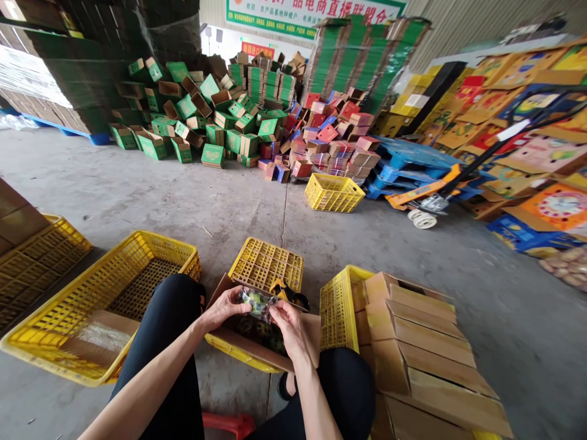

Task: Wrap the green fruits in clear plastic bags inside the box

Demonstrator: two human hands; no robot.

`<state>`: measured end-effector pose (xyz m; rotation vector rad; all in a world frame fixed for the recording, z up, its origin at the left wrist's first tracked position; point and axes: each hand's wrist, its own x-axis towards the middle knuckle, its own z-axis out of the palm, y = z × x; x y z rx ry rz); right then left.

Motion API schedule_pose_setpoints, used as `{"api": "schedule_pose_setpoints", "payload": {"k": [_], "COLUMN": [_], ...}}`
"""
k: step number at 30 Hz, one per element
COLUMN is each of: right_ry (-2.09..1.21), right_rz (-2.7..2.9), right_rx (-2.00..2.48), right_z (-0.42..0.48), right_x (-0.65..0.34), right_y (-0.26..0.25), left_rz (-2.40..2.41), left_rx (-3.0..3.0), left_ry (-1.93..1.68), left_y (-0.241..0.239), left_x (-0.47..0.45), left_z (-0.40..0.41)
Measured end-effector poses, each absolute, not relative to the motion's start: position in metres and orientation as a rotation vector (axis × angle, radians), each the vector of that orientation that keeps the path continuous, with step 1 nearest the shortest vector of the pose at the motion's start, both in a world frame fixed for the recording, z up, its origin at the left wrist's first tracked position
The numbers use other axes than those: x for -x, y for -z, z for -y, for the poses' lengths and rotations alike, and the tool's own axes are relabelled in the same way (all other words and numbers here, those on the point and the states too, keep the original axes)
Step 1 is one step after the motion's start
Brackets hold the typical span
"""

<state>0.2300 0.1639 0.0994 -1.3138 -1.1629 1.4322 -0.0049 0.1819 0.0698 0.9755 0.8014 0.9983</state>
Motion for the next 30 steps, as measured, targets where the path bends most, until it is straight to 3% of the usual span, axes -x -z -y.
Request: {"api": "schedule_pose_setpoints", "payload": {"k": [30], "right_ry": [-1.323], "right_rz": [1.093], "right_rx": [1.271], "right_z": [-0.164], "right_x": [-0.227], "right_y": [-0.106], "left_rz": [-0.781], "left_rx": [-0.770], "left_ry": [-0.876], "left_y": [-0.068], "left_x": [0.005], "left_z": [-0.177]}}
